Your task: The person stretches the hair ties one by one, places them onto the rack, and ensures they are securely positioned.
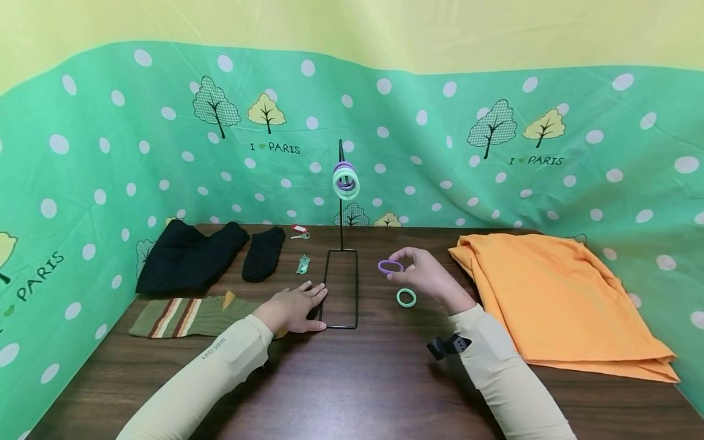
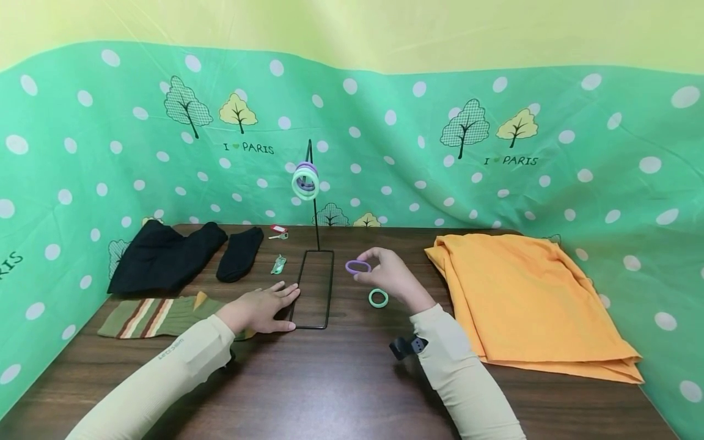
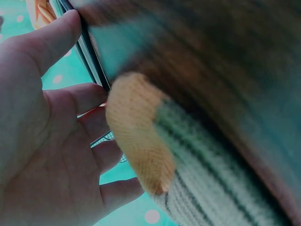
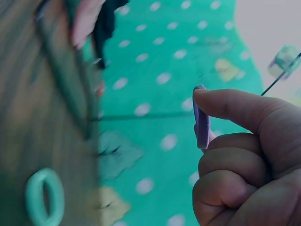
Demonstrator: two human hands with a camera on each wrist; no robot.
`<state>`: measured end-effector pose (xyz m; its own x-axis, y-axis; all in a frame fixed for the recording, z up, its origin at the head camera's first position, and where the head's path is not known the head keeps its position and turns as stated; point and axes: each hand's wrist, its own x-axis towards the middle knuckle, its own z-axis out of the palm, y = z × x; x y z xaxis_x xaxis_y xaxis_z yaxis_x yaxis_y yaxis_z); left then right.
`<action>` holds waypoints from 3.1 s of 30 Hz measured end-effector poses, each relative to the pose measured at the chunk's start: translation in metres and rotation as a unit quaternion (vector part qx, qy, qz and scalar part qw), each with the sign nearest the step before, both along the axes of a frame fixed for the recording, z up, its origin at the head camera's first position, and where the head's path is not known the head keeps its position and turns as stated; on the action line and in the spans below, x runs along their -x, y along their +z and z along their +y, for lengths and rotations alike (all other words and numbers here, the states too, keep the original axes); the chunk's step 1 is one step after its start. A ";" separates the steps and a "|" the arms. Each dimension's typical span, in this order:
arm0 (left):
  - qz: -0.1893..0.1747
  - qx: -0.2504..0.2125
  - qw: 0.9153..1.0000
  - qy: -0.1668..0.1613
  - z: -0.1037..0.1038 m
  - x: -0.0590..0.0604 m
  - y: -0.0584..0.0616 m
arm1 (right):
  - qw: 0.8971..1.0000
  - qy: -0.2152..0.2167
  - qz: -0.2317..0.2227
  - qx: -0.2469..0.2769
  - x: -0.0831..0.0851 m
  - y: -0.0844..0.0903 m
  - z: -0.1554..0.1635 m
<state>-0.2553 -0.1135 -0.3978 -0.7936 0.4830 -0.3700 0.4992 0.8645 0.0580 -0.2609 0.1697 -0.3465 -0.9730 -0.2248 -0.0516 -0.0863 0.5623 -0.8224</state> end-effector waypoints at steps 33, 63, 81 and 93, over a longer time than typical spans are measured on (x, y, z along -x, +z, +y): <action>0.002 0.011 1.000 0.000 0.002 0.000 0.001 | 0.949 0.022 0.285 0.131 -0.050 0.122 -0.067; 0.008 0.003 1.000 0.001 0.001 0.000 0.001 | 0.951 -0.027 0.289 0.101 -0.017 0.109 -0.078; -0.001 0.007 1.000 -0.001 0.002 -0.002 0.005 | 0.972 -0.059 0.215 0.079 -0.015 0.076 -0.042; -0.002 0.000 1.000 0.001 0.001 -0.001 0.002 | 0.981 -0.073 0.166 0.068 -0.010 0.049 -0.024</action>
